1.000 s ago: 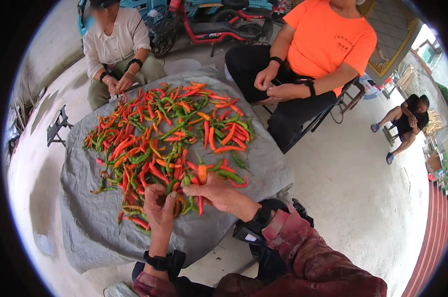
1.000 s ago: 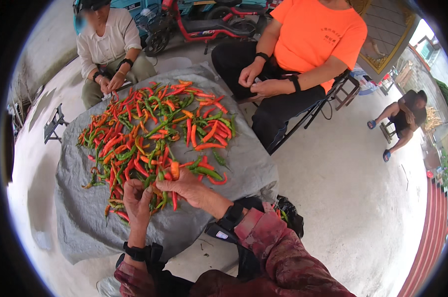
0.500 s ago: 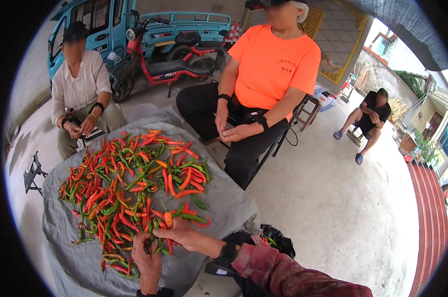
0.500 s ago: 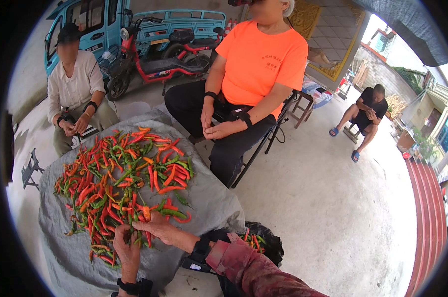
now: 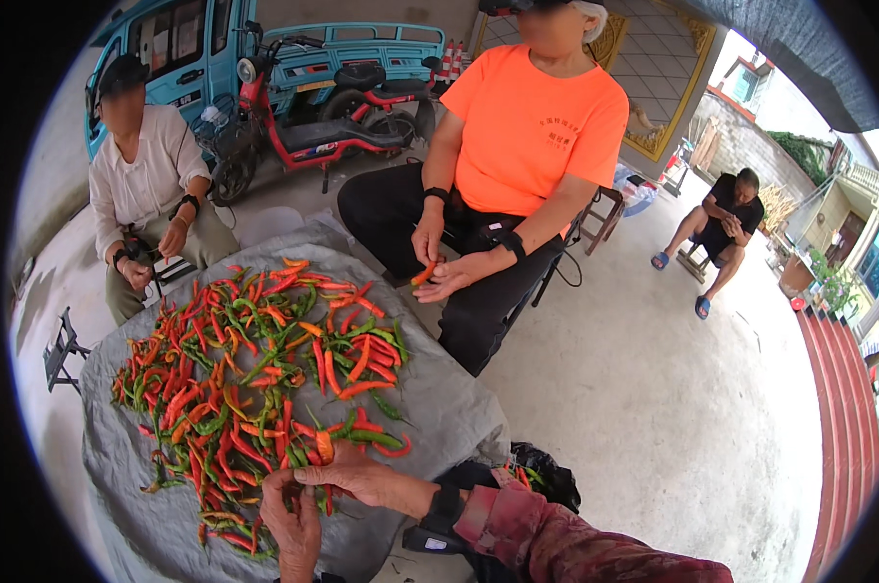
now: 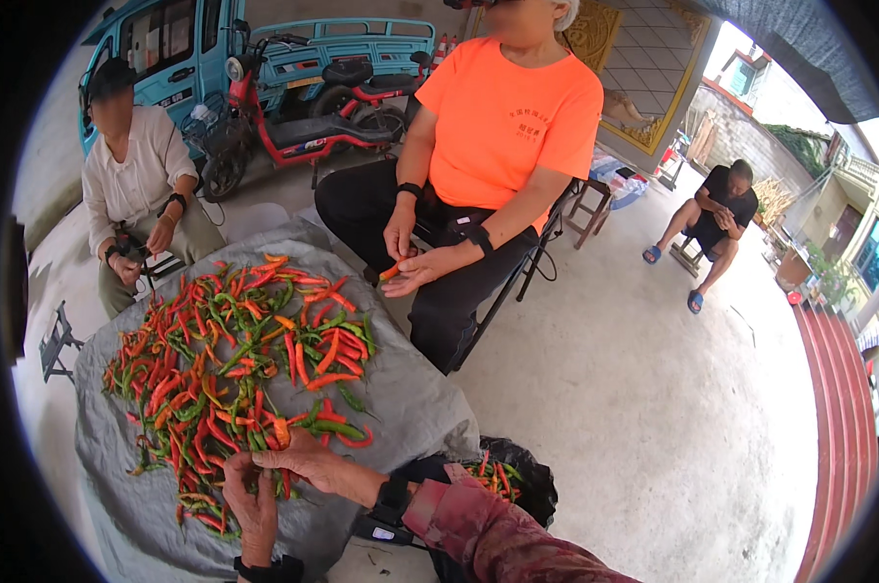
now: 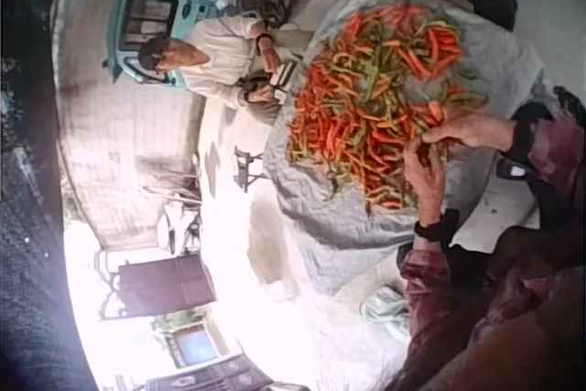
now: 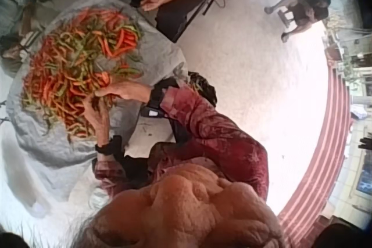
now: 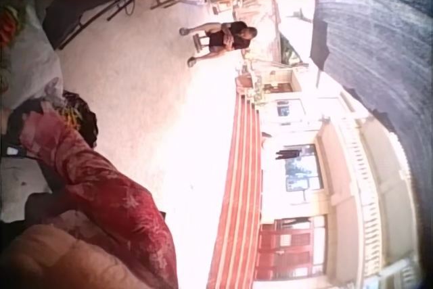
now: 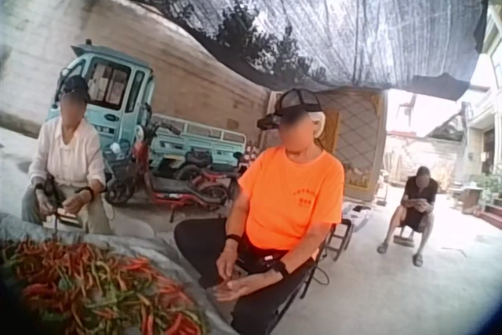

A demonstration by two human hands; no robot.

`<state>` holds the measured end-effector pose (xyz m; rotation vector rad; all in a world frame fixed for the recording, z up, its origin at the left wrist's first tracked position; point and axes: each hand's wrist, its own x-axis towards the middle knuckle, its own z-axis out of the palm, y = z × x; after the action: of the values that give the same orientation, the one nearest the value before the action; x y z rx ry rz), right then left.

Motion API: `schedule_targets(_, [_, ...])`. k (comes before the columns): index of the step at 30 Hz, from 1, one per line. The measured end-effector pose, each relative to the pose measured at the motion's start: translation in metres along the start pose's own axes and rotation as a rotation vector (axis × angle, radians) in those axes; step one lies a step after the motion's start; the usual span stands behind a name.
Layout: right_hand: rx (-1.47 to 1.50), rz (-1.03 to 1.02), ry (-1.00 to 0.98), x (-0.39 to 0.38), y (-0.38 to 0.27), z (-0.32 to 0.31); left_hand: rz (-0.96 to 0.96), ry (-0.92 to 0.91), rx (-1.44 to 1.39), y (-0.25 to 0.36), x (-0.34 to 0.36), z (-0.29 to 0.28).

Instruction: The person sorts through a pile of peppers on a tarp, picking them up one at a time to pull off their stems before dropping them into a black bag.

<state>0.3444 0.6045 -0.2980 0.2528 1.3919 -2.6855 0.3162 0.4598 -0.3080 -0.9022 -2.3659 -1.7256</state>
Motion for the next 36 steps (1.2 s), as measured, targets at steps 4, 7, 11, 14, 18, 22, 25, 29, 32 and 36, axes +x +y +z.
schedule_targets(4, [-0.078,0.018,0.058,0.009,0.010,-0.008,0.037,-0.002,0.039,-0.001,0.000,0.001])
schedule_targets(7, [-0.111,0.029,0.064,0.012,0.016,-0.010,-0.076,-0.014,0.003,0.006,-0.001,0.000])
schedule_targets(11, [-0.169,-0.050,0.076,0.010,0.012,-0.006,-0.107,-0.034,-0.044,0.002,-0.002,0.000])
schedule_targets(14, [-0.226,-0.093,0.061,0.008,0.008,-0.002,-0.117,-0.038,-0.083,0.001,-0.003,0.000])
schedule_targets(18, [-0.265,-0.086,0.064,0.011,0.013,-0.006,-0.107,-0.059,-0.020,0.008,0.000,-0.001])
schedule_targets(22, [-0.332,-0.101,0.067,0.013,0.017,-0.009,-0.144,-0.099,-0.032,0.003,0.001,-0.001])
schedule_targets(25, [-0.411,-0.178,0.071,0.008,0.010,0.000,-0.162,-0.068,-0.272,-0.005,-0.001,-0.003])
schedule_targets(29, [-0.652,-0.233,0.087,0.010,0.009,0.002,-0.229,-0.076,-0.527,-0.015,0.004,0.001])
schedule_targets(32, [-0.730,-0.330,0.141,0.011,0.021,0.003,-0.301,-0.132,-0.605,-0.013,0.007,0.002])
schedule_targets(36, [-1.005,-0.507,0.096,0.011,0.026,0.000,-0.251,-0.133,-0.638,-0.023,0.005,0.004])
